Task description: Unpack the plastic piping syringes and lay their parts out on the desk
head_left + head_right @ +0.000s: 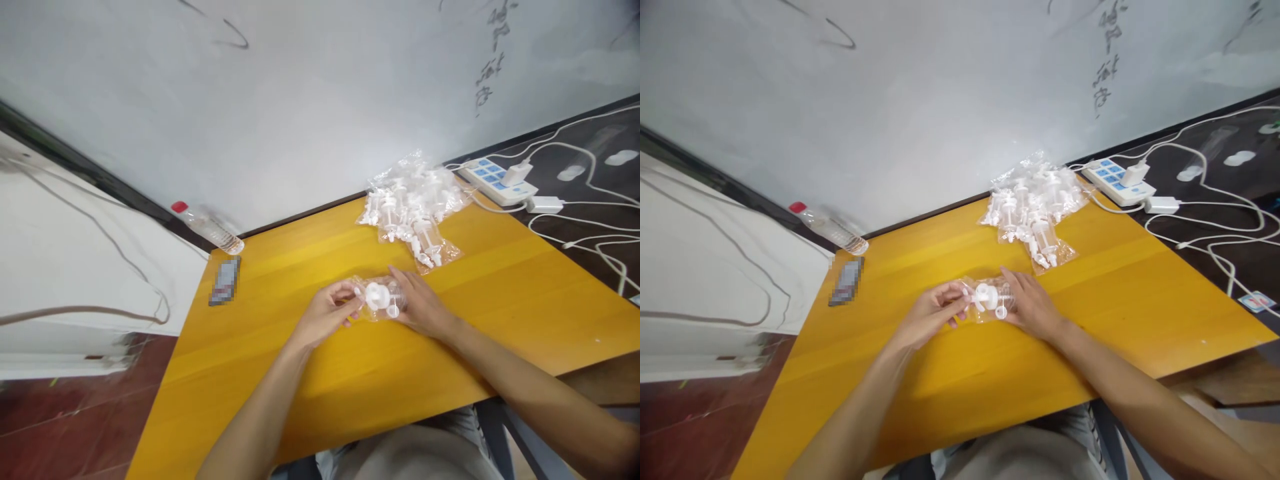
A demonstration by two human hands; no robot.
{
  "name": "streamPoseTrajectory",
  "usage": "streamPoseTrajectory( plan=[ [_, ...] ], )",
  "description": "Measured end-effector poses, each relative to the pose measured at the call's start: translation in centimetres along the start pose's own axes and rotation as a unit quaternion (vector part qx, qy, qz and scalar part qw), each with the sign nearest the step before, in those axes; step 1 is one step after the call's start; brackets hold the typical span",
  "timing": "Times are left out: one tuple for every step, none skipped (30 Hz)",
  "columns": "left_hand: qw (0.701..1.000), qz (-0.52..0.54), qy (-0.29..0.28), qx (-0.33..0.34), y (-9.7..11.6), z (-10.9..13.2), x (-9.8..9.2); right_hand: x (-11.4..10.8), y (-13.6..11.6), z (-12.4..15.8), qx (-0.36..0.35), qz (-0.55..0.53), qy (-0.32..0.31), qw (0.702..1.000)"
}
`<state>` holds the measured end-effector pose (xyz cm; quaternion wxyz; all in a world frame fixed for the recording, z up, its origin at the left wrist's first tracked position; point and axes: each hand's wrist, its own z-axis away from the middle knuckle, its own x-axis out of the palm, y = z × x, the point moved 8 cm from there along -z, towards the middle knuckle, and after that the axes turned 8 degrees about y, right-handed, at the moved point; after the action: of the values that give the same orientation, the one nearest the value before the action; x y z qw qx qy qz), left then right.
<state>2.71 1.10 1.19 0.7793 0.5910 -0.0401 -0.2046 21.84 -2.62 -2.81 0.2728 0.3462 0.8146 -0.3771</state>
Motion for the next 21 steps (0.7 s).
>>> streamPoseTrajectory(
  plan=[
    [1.000, -0.011, 0.004, 0.002, 0.1, 0.4, -0.2, 0.1, 0.0, 0.0, 0.001, 0.003, 0.000, 1.000],
    [0.999, -0.026, 0.019, 0.011, 0.3, 0.8, -0.5, 0.2, 0.1, 0.0, 0.004, 0.006, -0.002, 1.000],
    [0.998, -0.043, 0.043, 0.028, 0.7, 1.1, -1.1, 0.2, 0.2, 0.0, 0.012, 0.006, -0.004, 1.000],
    [0.994, -0.061, 0.072, 0.052, 1.2, 1.6, -1.7, 0.3, 0.4, 0.0, 0.022, 0.004, -0.004, 1.000],
    [0.988, -0.078, 0.101, 0.083, 2.0, 2.0, -2.2, 0.3, 0.6, 0.1, 0.033, -0.001, -0.003, 0.999],
    [0.981, -0.093, 0.128, 0.116, 2.8, 2.5, -2.7, 0.4, 0.9, 0.1, 0.045, -0.010, -0.002, 0.999],
    [0.972, -0.105, 0.149, 0.148, 3.8, 3.0, -3.0, 0.4, 1.1, 0.1, 0.059, -0.021, 0.000, 0.998],
    [0.962, -0.113, 0.172, 0.179, 4.8, 3.5, -3.4, 0.4, 1.4, 0.1, 0.074, -0.035, 0.002, 0.997],
    [0.951, -0.119, 0.196, 0.206, 5.8, 4.0, -3.7, 0.4, 1.6, 0.1, 0.091, -0.049, 0.004, 0.995],
    [0.940, -0.126, 0.219, 0.229, 6.8, 4.5, -4.1, 0.4, 1.8, 0.2, 0.106, -0.062, 0.008, 0.992],
    [0.928, -0.136, 0.239, 0.250, 7.8, 4.9, -4.4, 0.4, 2.0, 0.2, 0.119, -0.072, 0.012, 0.990],
    [0.916, -0.146, 0.259, 0.269, 8.8, 5.3, -4.7, 0.4, 2.1, 0.2, 0.129, -0.080, 0.016, 0.988],
    [0.902, -0.157, 0.280, 0.289, 9.7, 5.8, -4.9, 0.4, 2.2, 0.2, 0.136, -0.086, 0.021, 0.987],
    [0.887, -0.170, 0.299, 0.309, 10.6, 6.2, -5.1, 0.5, 2.3, 0.2, 0.142, -0.092, 0.025, 0.985],
    [0.871, -0.188, 0.314, 0.328, 11.4, 6.6, -5.2, 0.5, 2.3, 0.2, 0.147, -0.098, 0.029, 0.984],
    [0.854, -0.207, 0.326, 0.348, 12.2, 6.9, -5.2, 0.6, 2.4, 0.3, 0.152, -0.105, 0.031, 0.982],
    [0.841, -0.229, 0.329, 0.364, 12.8, 7.2, -5.0, 0.6, 2.4, 0.3, 0.156, -0.112, 0.033, 0.981],
    [0.831, -0.250, 0.325, 0.376, 13.3, 7.3, -4.6, 0.7, 2.5, 0.3, 0.159, -0.119, 0.034, 0.979],
    [0.826, -0.267, 0.317, 0.382, 13.7, 7.2, -4.3, 0.8, 2.5, 0.4, 0.161, -0.126, 0.034, 0.978],
    [0.823, -0.277, 0.314, 0.383, 13.9, 7.2, -4.1, 0.8, 2.5, 0.4, 0.163, -0.133, 0.035, 0.977],
    [0.821, -0.280, 0.318, 0.383, 14.1, 7.1, -4.1, 0.9, 2.5, 0.5, 0.164, -0.141, 0.037, 0.975]
  ],
)
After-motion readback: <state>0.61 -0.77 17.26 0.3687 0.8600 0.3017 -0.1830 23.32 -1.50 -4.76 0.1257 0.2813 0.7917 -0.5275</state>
